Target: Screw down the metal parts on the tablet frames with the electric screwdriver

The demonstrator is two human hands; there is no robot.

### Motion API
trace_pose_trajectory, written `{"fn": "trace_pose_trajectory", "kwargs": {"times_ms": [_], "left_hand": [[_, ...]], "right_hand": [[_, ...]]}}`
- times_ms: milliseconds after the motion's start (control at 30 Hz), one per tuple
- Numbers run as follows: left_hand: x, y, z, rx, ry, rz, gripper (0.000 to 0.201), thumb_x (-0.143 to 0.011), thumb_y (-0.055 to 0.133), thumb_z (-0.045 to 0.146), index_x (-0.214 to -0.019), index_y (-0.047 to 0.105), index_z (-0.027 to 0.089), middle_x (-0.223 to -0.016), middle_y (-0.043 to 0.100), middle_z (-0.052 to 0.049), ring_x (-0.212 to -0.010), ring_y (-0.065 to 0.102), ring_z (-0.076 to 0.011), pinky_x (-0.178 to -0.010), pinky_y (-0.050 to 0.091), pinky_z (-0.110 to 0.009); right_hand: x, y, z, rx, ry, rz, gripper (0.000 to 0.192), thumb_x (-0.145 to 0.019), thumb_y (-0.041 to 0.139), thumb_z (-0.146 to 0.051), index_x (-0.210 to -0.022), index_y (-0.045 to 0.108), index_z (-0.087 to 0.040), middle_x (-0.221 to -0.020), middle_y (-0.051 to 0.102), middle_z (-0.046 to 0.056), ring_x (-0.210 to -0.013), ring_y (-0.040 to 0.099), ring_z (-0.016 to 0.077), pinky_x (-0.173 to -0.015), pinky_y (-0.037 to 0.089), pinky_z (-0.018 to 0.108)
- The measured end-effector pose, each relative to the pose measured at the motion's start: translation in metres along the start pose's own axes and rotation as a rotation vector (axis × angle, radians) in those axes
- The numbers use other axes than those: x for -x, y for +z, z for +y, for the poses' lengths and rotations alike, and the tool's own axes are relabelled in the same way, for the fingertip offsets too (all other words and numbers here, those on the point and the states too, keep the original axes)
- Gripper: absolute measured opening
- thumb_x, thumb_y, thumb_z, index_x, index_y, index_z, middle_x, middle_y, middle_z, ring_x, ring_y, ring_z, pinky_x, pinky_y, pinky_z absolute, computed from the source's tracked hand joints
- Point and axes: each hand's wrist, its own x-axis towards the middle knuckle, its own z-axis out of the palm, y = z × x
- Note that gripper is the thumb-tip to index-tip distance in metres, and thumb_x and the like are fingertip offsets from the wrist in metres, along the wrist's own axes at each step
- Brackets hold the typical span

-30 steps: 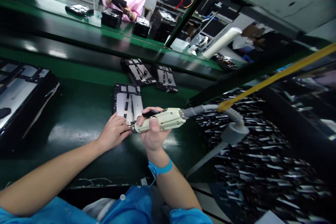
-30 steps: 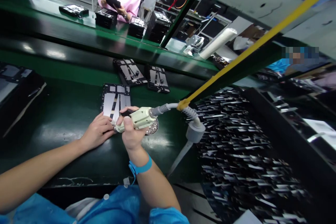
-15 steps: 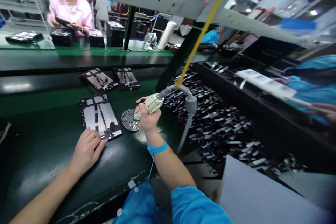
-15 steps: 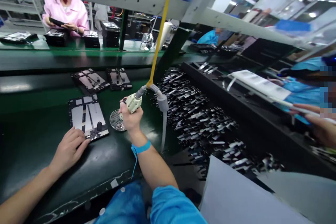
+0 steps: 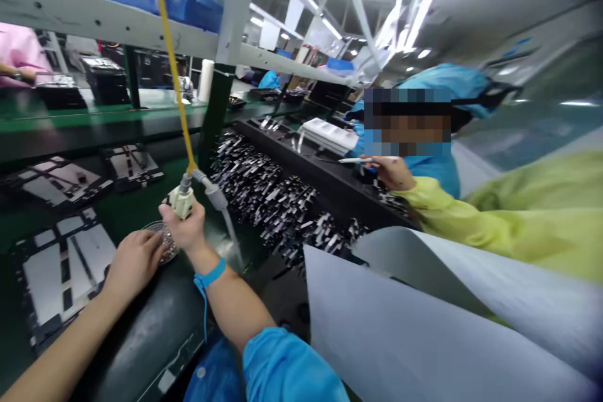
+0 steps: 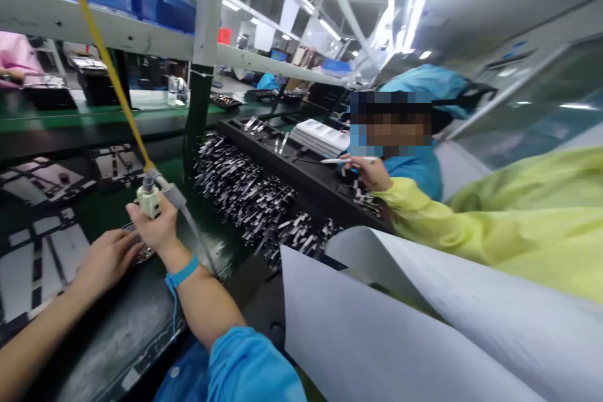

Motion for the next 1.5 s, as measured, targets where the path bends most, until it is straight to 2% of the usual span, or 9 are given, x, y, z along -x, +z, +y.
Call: {"fn": "trace_pose_trajectory", "kwargs": {"times_ms": [200, 367, 467, 600, 767, 933, 1100, 1233, 1500], "left_hand": [[0.057, -0.044, -0.033, -0.115, -0.213, 0.051, 0.048, -0.095, 0.061, 0.051, -0.131, 0.067, 0.020, -0.136, 0.061, -0.018, -0.131, 0.053, -0.0387, -0.109, 0.046, -0.058], [0.126, -0.102, -0.070, -0.175, -0.774, 0.116, 0.063, -0.095, 0.048, 0.059, -0.132, 0.065, 0.011, -0.142, 0.056, -0.024, -0.133, 0.053, -0.0406, -0.110, 0.045, -0.054], [0.135, -0.111, -0.073, -0.010, -1.053, 0.001, 0.060, -0.092, 0.049, 0.066, -0.115, 0.072, 0.017, -0.116, 0.072, -0.016, -0.108, 0.067, -0.0349, -0.091, 0.052, -0.043], [0.120, -0.098, -0.068, 0.098, -1.113, -0.034, 0.038, -0.089, 0.060, 0.059, -0.078, 0.068, 0.022, -0.080, 0.073, -0.008, -0.084, 0.070, -0.0294, -0.073, 0.047, -0.034], [0.117, -0.093, -0.063, 0.235, -1.192, 0.150, 0.033, -0.089, 0.064, 0.052, -0.075, 0.058, 0.022, -0.072, 0.066, -0.004, -0.073, 0.064, -0.0227, -0.066, 0.042, -0.029], [0.158, -0.109, -0.046, 0.405, -1.248, 0.339, 0.056, -0.084, 0.058, 0.076, -0.083, 0.055, 0.021, -0.068, 0.059, 0.001, -0.061, 0.057, -0.0151, -0.057, 0.041, -0.025], [0.197, -0.133, -0.027, 0.386, -1.219, 0.248, 0.059, -0.077, 0.063, 0.079, -0.081, 0.060, 0.020, -0.064, 0.061, 0.001, -0.057, 0.056, -0.0160, -0.055, 0.040, -0.026], [0.182, -0.153, -0.053, 0.223, -1.127, 0.146, 0.041, -0.083, 0.068, 0.061, -0.090, 0.071, 0.020, -0.085, 0.074, -0.005, -0.083, 0.069, -0.0238, -0.077, 0.050, -0.032], [0.063, -0.140, -0.168, -0.051, -1.191, 0.090, 0.039, -0.100, 0.062, 0.046, -0.122, 0.066, 0.014, -0.125, 0.068, -0.013, -0.116, 0.065, -0.0262, -0.104, 0.050, -0.047]], "right_hand": [[-0.006, -0.002, 0.006, 0.036, -0.002, -0.081, 0.028, -0.080, 0.078, -0.044, -0.091, 0.069, -0.020, -0.082, 0.075, 0.002, -0.075, 0.070, 0.0185, -0.080, 0.058, 0.032], [-0.003, -0.002, -0.001, 0.087, -0.078, -0.263, 0.030, -0.082, 0.077, -0.045, -0.098, 0.069, -0.020, -0.087, 0.074, 0.002, -0.078, 0.068, 0.0186, -0.077, 0.055, 0.031], [0.001, 0.000, -0.004, 0.129, -0.062, -0.332, 0.035, -0.083, 0.075, -0.048, -0.104, 0.069, -0.020, -0.090, 0.074, 0.003, -0.077, 0.067, 0.0185, -0.074, 0.054, 0.030], [0.005, 0.008, -0.001, 0.153, -0.044, -0.370, 0.040, -0.084, 0.072, -0.049, -0.109, 0.068, -0.018, -0.089, 0.073, 0.003, -0.073, 0.065, 0.0182, -0.073, 0.054, 0.031], [0.009, 0.013, 0.006, 0.152, -0.028, -0.408, 0.041, -0.086, 0.068, -0.051, -0.110, 0.067, -0.017, -0.097, 0.076, 0.008, -0.081, 0.070, 0.0217, -0.079, 0.056, 0.034], [0.007, 0.017, 0.020, 0.223, 0.018, -0.373, 0.049, -0.084, 0.068, -0.058, -0.113, 0.067, -0.020, -0.097, 0.077, 0.009, -0.081, 0.071, 0.0246, -0.081, 0.056, 0.039], [0.011, 0.019, 0.015, 0.220, 0.034, -0.386, 0.046, -0.084, 0.066, -0.059, -0.110, 0.067, -0.022, -0.095, 0.076, 0.007, -0.080, 0.070, 0.0242, -0.079, 0.055, 0.038], [0.016, 0.018, 0.003, 0.222, 0.027, -0.414, 0.043, -0.087, 0.063, -0.056, -0.112, 0.066, -0.022, -0.092, 0.076, 0.006, -0.078, 0.070, 0.0231, -0.077, 0.055, 0.036], [0.020, 0.014, -0.013, 0.175, -0.058, -0.406, 0.033, -0.088, 0.062, -0.046, -0.108, 0.068, -0.021, -0.090, 0.077, 0.005, -0.078, 0.071, 0.0231, -0.075, 0.056, 0.035]]}}
